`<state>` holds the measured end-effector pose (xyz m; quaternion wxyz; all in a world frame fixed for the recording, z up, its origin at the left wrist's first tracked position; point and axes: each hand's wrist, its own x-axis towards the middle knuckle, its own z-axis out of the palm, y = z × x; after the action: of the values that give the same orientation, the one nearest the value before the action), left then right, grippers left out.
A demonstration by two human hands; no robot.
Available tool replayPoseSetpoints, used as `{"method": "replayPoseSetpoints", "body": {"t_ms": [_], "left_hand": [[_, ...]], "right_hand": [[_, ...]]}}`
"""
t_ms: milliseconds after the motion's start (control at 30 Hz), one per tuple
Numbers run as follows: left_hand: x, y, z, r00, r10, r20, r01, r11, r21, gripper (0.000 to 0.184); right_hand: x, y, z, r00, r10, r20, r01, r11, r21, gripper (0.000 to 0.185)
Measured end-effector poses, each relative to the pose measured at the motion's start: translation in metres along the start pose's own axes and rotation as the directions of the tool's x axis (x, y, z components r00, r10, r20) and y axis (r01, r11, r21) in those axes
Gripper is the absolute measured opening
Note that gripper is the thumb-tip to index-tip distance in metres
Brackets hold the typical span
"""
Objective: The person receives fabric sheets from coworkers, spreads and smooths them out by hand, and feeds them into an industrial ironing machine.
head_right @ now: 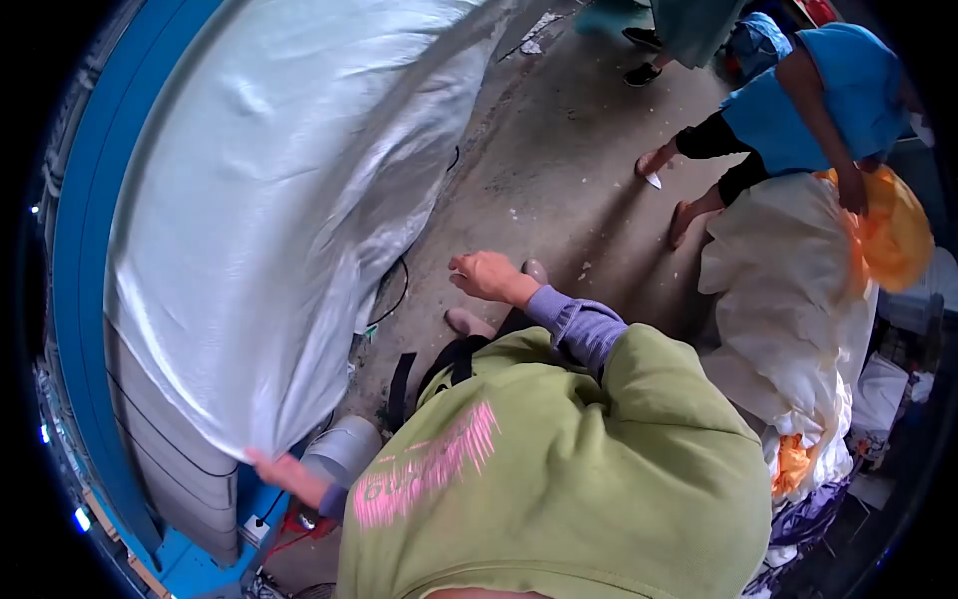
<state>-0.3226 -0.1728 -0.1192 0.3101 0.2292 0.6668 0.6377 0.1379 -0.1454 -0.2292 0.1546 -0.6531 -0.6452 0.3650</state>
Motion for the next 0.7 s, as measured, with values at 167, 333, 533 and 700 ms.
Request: {"method": "replayPoseSetpoints", "body": {"t_ms": [167, 333, 533, 700], "left_hand": [[0.025, 0.051, -0.003, 0.784, 0.404, -0.471, -0.344, 0.915, 0.211, 0.04], [-0.049, 0.039, 0.078, 0.936, 0.341, -0.082, -0.337, 0.939, 0.06, 0.034], [-0.208, -0.009, 0.251, 0.458, -0.305, 0.835, 0.133, 0.952, 0.275, 0.04], [-0.213, -0.021, 0.292, 0.299, -0.338, 0.893, -0.049, 0.929, 0.368, 0.035]], "right_hand": [[-0.032, 0.07, -0.023, 0.996, 0.084, 0.006, -0.084, 0.996, -0.03, 0.028], [-0.061, 0.13, -0.055, 0.988, 0.135, -0.07, -0.138, 0.99, -0.028, 0.029], [-0.061, 0.164, -0.082, 0.946, 0.169, -0.278, -0.172, 0.985, 0.012, 0.023], [-0.058, 0.145, -0.098, 0.96, 0.155, -0.231, -0.159, 0.987, 0.002, 0.024]]}}
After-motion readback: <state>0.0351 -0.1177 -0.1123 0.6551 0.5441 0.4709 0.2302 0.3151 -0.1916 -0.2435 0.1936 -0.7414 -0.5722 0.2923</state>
